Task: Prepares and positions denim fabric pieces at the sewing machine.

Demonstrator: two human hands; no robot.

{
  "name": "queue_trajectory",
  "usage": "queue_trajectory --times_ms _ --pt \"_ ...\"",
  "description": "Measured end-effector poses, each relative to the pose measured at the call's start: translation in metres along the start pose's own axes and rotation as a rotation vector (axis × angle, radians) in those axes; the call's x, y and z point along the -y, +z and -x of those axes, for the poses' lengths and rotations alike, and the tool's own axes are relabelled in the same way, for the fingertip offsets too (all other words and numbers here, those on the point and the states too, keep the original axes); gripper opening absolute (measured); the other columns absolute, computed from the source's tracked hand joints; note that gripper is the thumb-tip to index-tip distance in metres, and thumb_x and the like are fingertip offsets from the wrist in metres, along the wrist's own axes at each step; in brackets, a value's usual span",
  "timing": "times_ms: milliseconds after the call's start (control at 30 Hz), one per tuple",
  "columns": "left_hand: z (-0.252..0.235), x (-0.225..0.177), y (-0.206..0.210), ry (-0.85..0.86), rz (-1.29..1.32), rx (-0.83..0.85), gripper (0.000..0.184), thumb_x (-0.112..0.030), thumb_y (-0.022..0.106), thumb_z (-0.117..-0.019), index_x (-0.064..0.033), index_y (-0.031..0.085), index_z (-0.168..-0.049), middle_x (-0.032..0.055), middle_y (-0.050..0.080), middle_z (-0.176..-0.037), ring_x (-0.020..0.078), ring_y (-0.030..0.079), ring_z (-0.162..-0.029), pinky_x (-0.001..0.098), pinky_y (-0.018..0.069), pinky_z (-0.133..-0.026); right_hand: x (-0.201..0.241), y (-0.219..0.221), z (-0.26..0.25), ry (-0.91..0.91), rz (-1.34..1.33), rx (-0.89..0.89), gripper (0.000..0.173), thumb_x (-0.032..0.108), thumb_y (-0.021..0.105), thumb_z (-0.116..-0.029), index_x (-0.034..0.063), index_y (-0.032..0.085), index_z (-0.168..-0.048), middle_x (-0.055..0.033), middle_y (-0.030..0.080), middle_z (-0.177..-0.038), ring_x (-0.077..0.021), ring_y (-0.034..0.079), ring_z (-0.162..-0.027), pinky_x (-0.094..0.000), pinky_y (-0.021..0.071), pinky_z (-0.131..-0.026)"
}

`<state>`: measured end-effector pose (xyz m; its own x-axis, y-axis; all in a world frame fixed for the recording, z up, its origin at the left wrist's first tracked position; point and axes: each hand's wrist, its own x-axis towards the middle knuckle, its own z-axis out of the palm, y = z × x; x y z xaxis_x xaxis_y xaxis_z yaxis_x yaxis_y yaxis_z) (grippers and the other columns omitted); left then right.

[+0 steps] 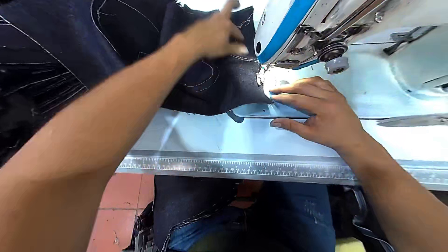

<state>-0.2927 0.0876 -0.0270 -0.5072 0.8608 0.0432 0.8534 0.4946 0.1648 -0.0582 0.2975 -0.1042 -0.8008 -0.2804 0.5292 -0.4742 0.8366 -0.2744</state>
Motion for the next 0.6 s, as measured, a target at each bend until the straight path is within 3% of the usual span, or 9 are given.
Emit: queue_trajectory --times_ms 67,100,167,267,333,400,467,533,600 --pt "-0.009 0.043 -0.005 -0.134 -0.162 -0.066 0.052 -0.046 0.044 -0.1076 -0.0075 0.063 -0.137 0.0234 0.049 -0.152 0.0460 0.057 -0.129 0.0700 0.0426 -0.103 0.021 -0.005 0.011 0.040 -0.242 -0.107 0.037 0.042 0.070 -0.0926 0.0076 0.079 -0.102 -0.0071 0.074 -0.114 -0.0216 0.066 -0.109 -0.0396 0.0521 -0.093" --pt "-0.008 0.063 0.002 -0.179 -0.220 -0.111 0.056 -0.047 0.042 -0.1078 -0.0033 0.062 -0.136 0.0273 0.054 -0.143 0.0490 0.055 -0.129 0.0717 0.0376 -0.105 0.039 -0.009 0.020 0.094 -0.454 -0.110 0.032 0.040 0.067 -0.0949 0.0117 0.077 -0.107 -0.0009 0.074 -0.115 -0.0138 0.066 -0.108 -0.0315 0.0553 -0.092" --pt "0.004 0.078 0.024 -0.227 -0.285 -0.219 0.060 -0.049 0.043 -0.1065 0.0033 0.066 -0.122 0.0290 0.061 -0.129 0.0474 0.055 -0.126 0.0662 0.0344 -0.108 0.071 -0.014 0.054 0.176 -1.011 0.110 0.044 0.054 0.054 -0.1011 0.0210 0.071 -0.125 0.0030 0.072 -0.120 -0.0100 0.068 -0.104 -0.0284 0.0591 -0.085" --pt "0.038 0.044 0.044 -0.325 -0.219 -0.322 0.052 -0.042 0.048 -0.1063 0.0062 0.066 -0.115 0.0285 0.064 -0.123 0.0455 0.060 -0.122 0.0616 0.0420 -0.104 0.088 0.004 0.105 0.261 -1.500 0.554 0.071 0.069 0.048 -0.0970 0.0151 0.062 -0.141 -0.0076 0.072 -0.124 -0.0182 0.071 -0.106 -0.0347 0.0596 -0.088" --pt "0.076 0.010 0.043 -0.506 -0.121 -0.309 0.047 -0.036 0.050 -0.1070 0.0067 0.064 -0.121 0.0300 0.062 -0.126 0.0479 0.061 -0.118 0.0634 0.0466 -0.100 0.089 0.026 0.128 0.382 -1.501 0.584 0.085 0.079 0.039 -0.0937 0.0143 0.058 -0.146 -0.0097 0.068 -0.133 -0.0212 0.068 -0.115 -0.0371 0.0574 -0.093" --pt "0.126 -0.030 0.045 -0.629 -0.087 -0.321 0.042 -0.031 0.052 -0.1066 0.0054 0.062 -0.126 0.0308 0.062 -0.125 0.0499 0.064 -0.112 0.0661 0.0503 -0.094 0.099 0.042 0.132 0.497 -1.552 0.429 0.088 0.081 0.038 -0.0920 0.0135 0.061 -0.143 -0.0102 0.064 -0.140 -0.0237 0.064 -0.124 -0.0402 0.0558 -0.098" --pt "0.190 -0.071 0.061 -0.585 -0.190 -0.441 0.034 -0.028 0.054 -0.1058 0.0023 0.065 -0.117 0.0257 0.066 -0.111 0.0443 0.068 -0.099 0.0610 0.0541 -0.084 0.113 0.045 0.126 0.606 -1.639 0.264 0.068 0.077 0.045 -0.0912 0.0277 0.068 -0.132 0.0055 0.071 -0.129 -0.0104 0.066 -0.120 -0.0340 0.0553 -0.101" --pt "0.257 -0.107 0.091 -0.530 -0.321 -0.607 0.030 -0.028 0.054 -0.1043 -0.0015 0.068 -0.109 0.0181 0.068 -0.099 0.0349 0.068 -0.089 0.0512 0.0536 -0.075 0.126 0.049 0.113 0.631 -1.561 0.258 0.041 0.060 0.063 -0.0926 0.0315 0.072 -0.120 0.0153 0.074 -0.114 0.0010 0.067 -0.108 -0.0257 0.0559 -0.096" --pt "0.309 -0.121 0.133 -0.489 -0.367 -0.762 0.031 -0.033 0.056 -0.1031 -0.0051 0.069 -0.098 0.0136 0.068 -0.089 0.0281 0.065 -0.082 0.0420 0.0506 -0.073 0.146 0.063 0.100 0.675 -1.237 0.276 0.032 0.038 0.079 -0.0869 0.0168 0.074 -0.111 0.0079 0.077 -0.103 -0.0032 0.071 -0.099 -0.0288 0.0608 -0.091"
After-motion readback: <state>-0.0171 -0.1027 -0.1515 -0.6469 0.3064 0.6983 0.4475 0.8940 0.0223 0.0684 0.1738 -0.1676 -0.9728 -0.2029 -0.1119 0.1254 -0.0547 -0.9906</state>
